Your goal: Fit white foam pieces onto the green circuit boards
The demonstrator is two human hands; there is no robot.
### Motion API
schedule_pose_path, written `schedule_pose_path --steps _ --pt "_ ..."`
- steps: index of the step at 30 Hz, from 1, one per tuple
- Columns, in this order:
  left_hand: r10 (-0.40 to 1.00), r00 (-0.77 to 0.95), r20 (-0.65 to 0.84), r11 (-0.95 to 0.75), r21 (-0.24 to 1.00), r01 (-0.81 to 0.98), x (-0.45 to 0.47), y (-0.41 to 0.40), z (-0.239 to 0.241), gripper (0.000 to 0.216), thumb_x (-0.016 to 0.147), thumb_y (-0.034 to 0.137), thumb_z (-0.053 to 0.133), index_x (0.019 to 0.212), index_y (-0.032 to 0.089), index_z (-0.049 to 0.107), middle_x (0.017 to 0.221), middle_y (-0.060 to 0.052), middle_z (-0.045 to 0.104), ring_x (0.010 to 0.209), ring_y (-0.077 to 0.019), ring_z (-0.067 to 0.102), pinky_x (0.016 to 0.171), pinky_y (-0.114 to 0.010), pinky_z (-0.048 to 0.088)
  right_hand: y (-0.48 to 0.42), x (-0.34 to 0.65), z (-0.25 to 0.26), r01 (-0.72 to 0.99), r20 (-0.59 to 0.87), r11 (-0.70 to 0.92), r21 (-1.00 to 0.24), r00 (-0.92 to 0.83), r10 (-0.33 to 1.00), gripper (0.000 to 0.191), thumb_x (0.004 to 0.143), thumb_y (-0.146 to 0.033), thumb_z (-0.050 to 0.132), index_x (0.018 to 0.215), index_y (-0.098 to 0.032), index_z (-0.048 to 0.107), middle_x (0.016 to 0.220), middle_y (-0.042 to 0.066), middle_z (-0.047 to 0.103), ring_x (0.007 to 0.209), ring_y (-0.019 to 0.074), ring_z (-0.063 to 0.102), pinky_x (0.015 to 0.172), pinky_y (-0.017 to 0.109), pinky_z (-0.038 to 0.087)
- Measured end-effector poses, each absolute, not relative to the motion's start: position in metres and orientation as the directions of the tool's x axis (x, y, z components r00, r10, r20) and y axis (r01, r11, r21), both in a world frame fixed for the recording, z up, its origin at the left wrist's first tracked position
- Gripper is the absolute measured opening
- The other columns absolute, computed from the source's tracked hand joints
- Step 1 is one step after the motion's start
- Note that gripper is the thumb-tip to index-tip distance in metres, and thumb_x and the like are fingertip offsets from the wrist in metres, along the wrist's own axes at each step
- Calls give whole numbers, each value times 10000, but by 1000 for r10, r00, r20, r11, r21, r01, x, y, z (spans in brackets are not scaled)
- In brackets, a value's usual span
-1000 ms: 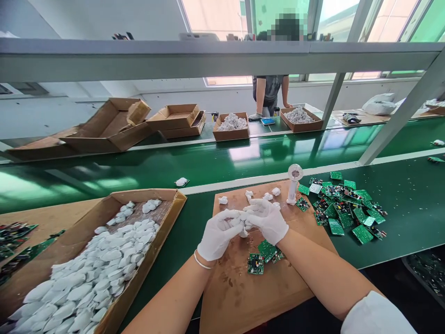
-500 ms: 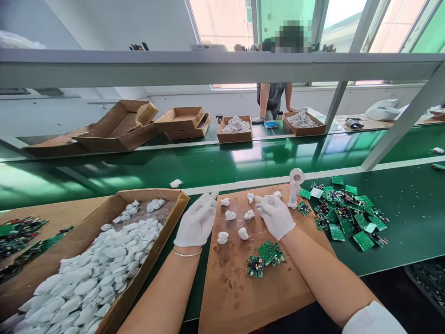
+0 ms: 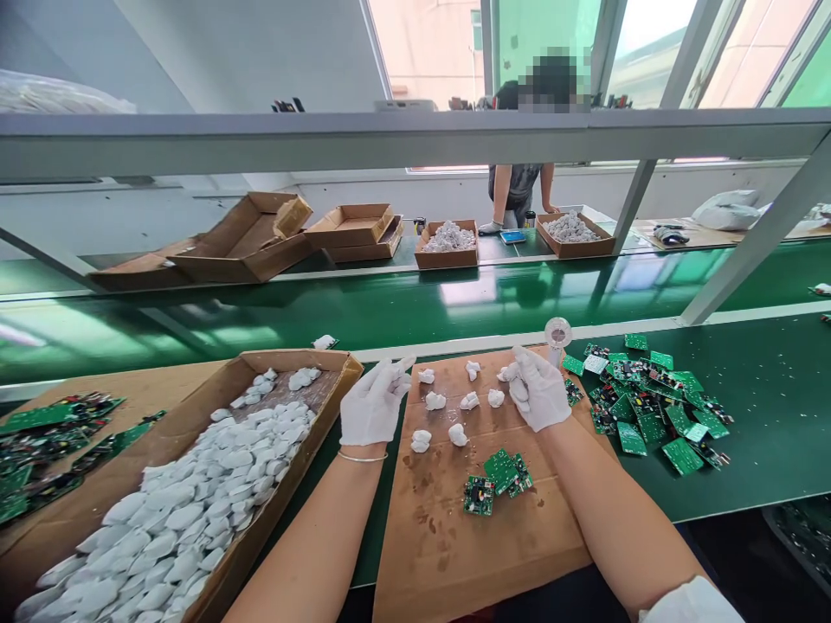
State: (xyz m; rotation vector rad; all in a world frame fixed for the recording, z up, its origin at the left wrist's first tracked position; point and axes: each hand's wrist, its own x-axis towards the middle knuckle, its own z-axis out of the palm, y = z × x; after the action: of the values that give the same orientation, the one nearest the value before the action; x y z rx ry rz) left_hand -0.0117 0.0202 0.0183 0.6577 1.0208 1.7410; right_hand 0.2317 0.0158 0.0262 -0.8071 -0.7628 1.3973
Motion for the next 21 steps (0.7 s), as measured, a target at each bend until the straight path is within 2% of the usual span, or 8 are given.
schedule_pose_path --steps 4,8,11,13,15,17,19,21 --pt "938 -343 51 -192 901 -389 -12 26 5 361 685 308 794 981 132 685 1092 -130 712 1052 -244 657 847 -314 543 18 244 30 -530 104 147 -835 110 989 339 693 -381 808 938 -253 613 791 -5 656 456 65 460 353 192 393" --pt "946 -290 144 -163 986 -42 -16 34 -15 390 729 365 736 1030 130 659 1088 -116 705 1109 -250 636 910 -327 526 22 245 31 -469 204 232 -852 111 973 484 627 -319 845 1040 -277 597 981 29 661 699 141 610 524 258 517" --pt "946 -287 151 -133 988 81 -18 36 -26 550 760 368 691 1228 116 555 1130 -142 690 1087 -250 650 909 -354 529 21 244 26 -251 182 172 -953 -15 983 324 772 -446 706 977 -219 599 914 54 660 602 134 585 459 250 449" --pt "944 -284 167 -121 977 175 -17 36 -28 620 800 362 634 1339 117 449 1203 -154 659 1113 -235 637 936 -357 511 20 244 21 20 221 228 -974 -170 960 276 833 -460 617 905 -194 608 831 38 640 580 125 553 493 254 428" --pt "945 -270 185 -101 949 299 -15 36 -27 617 795 338 630 1345 133 441 1237 -147 641 1141 -235 614 979 -370 473 18 244 17 323 299 417 -850 -357 885 211 809 -392 644 817 -182 624 767 16 598 635 130 532 600 268 432" --pt "955 -233 184 -68 900 431 -9 41 -24 538 737 310 680 1238 162 551 1187 -123 665 1133 -261 600 1010 -397 429 16 242 13 512 302 585 -629 -532 791 152 727 -310 710 752 -179 639 756 15 572 714 151 525 679 275 412" --pt "972 -174 159 -41 840 540 0 50 -20 415 680 291 717 1076 186 653 1117 -104 688 1128 -290 581 1033 -420 386 15 239 9 597 194 647 -474 -646 738 130 679 -262 724 752 -182 653 771 20 574 748 166 527 678 267 384" --pt "986 -109 125 -34 792 609 10 63 -16 315 657 291 731 958 205 694 1114 -92 689 1176 -306 537 1061 -425 343 14 235 7 652 57 646 -397 -685 727 206 671 -229 703 871 -191 674 810 20 592 722 160 532 647 256 359"
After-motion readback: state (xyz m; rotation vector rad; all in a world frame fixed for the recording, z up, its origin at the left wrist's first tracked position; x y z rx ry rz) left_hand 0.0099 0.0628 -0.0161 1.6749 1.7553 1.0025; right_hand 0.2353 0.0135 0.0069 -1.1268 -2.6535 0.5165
